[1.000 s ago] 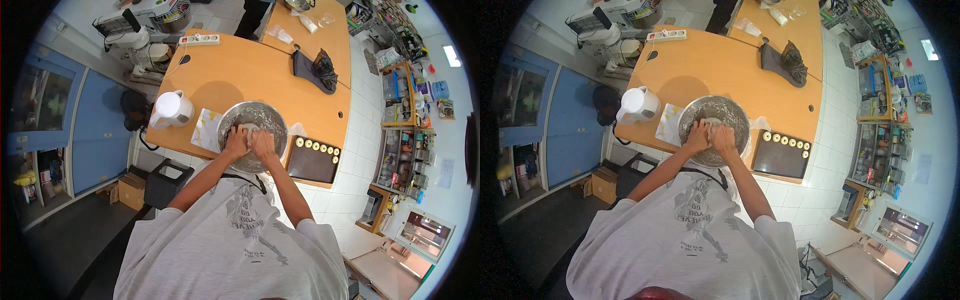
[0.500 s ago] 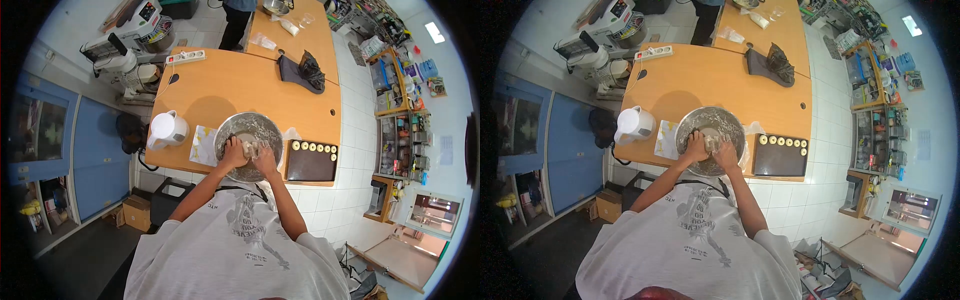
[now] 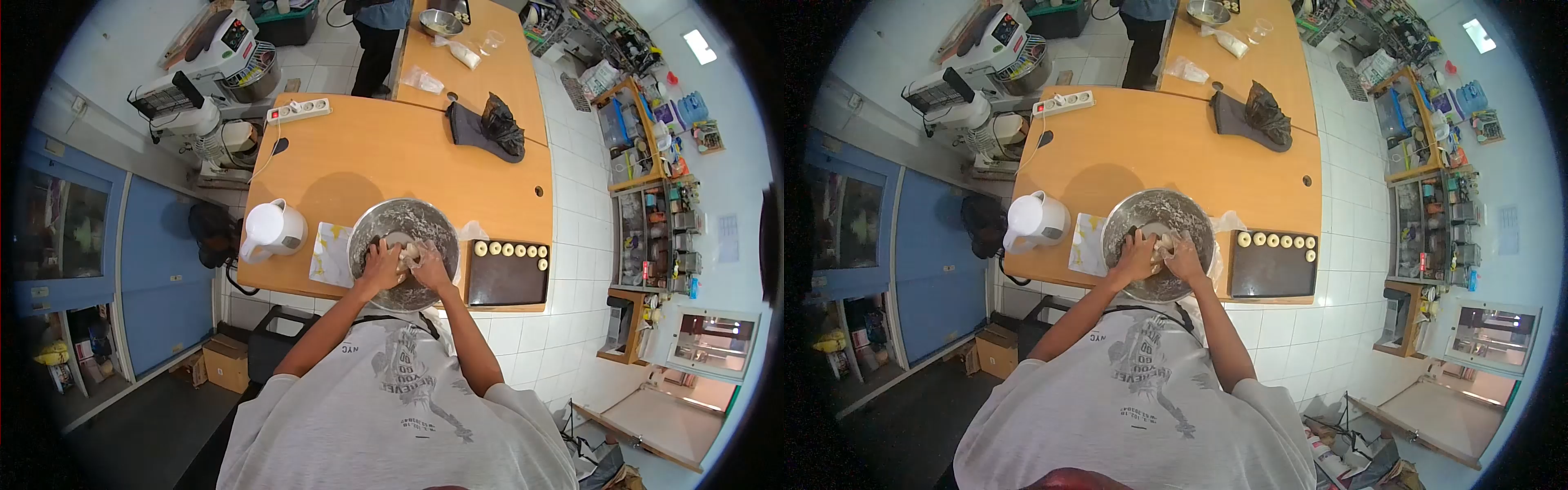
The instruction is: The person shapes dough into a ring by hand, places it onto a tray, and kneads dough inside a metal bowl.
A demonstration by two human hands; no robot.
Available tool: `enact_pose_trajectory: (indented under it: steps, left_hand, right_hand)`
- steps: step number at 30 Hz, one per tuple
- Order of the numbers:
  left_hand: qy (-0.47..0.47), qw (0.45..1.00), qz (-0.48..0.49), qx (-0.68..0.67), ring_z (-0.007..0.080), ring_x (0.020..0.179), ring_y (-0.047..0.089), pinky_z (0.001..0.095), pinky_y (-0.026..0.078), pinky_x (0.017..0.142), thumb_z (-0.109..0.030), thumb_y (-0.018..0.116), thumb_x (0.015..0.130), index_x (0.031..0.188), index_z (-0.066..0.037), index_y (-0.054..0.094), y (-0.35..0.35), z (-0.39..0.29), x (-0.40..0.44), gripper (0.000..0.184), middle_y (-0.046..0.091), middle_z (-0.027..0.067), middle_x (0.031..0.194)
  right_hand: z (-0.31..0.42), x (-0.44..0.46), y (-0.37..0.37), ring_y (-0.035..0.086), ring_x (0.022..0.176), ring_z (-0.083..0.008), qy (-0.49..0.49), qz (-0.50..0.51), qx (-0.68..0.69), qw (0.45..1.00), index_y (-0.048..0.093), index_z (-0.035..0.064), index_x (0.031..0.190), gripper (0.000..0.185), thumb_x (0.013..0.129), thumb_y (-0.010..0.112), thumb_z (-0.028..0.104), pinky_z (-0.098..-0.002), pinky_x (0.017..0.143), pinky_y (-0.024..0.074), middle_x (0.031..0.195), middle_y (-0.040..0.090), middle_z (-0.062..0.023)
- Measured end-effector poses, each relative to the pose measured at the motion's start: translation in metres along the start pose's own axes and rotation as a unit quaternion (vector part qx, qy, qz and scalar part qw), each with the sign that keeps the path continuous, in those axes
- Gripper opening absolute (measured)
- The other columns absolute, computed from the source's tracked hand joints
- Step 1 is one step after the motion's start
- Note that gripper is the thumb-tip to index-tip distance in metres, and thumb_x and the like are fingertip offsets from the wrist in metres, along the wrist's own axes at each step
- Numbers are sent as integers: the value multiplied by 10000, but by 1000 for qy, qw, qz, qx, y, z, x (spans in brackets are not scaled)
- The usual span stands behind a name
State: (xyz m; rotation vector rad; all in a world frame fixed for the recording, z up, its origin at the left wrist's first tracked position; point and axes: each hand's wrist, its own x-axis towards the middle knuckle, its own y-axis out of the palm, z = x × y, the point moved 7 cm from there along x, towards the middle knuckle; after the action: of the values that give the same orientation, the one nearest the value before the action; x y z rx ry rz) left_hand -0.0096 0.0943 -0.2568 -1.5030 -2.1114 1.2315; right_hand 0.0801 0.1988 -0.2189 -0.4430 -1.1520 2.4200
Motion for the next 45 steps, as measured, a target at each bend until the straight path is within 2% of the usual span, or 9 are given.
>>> enact_pose_trajectory:
  steps: [13,22,24,28,36,38,40,43,45]
  left_hand:
    - [-31,998,8,48,531,1217,427,618,440,977,-154,763,809,1423,-142,420,-7,-15,-3,702,366,301,1403]
    - [-56,997,20,42,531,1246,429,619,437,995,-201,732,893,1416,-99,427,-10,-16,1,614,380,315,1449]
    - [-68,996,24,46,545,1278,409,619,423,1017,-350,738,901,1450,-52,397,-6,-13,6,712,372,341,1459]
    - [-20,995,67,70,516,1288,428,599,391,1079,-719,668,859,1503,52,335,-5,-11,3,1059,367,338,1461]
    - [63,977,-4,-203,426,1314,506,491,413,1107,-603,548,1007,1470,23,449,-64,-7,-8,785,497,272,1456]
    - [35,952,-3,-303,361,1289,556,444,439,1098,-570,509,1044,1449,6,491,-85,-23,-17,704,530,229,1455]
    - [-109,685,112,-711,247,1270,596,390,467,1084,-523,388,1105,1471,-41,506,-78,-53,-32,617,619,132,1405]
    - [-86,710,109,-691,190,1234,610,365,506,1033,-600,379,1078,1475,-45,499,-85,-84,-36,693,638,127,1375]
    - [-112,721,15,-683,157,949,704,308,587,786,-627,391,1066,1286,-14,633,-87,-85,-32,695,727,97,1053]
  right_hand:
    - [38,-7,-18,623,1084,-472,114,11,-1,993,664,-51,1193,495,736,787,95,-513,988,507,1096,684,-301]
    - [70,-37,-66,696,717,-443,-22,-156,33,987,725,-81,942,254,751,763,82,-456,710,567,805,696,-291]
    - [65,-46,-86,712,1074,-372,118,-119,130,977,685,-129,1143,379,844,762,91,-389,959,545,1063,722,-303]
    - [68,-49,-103,618,1220,-211,104,-48,505,855,557,-64,1392,447,1004,671,127,-364,1032,524,1345,624,-143]
    - [70,-53,-80,629,1224,-218,96,-7,668,738,611,-39,1351,356,1036,631,124,-352,1048,518,1308,661,-112]
    - [66,-53,-78,642,1197,-231,65,-63,485,870,653,-14,1318,332,1006,662,100,-349,1017,518,1329,659,-119]
    - [79,-51,-78,652,1173,-240,29,-89,434,896,669,2,1305,335,979,682,80,-346,993,520,1325,663,-123]
    - [105,-51,-83,588,1287,-340,-18,-79,277,957,685,84,1320,397,923,690,85,-438,1097,447,1349,643,-98]
    - [125,-52,-83,472,1404,-369,-61,-171,10,983,681,141,1341,488,856,735,164,-533,1168,299,1351,650,-55]
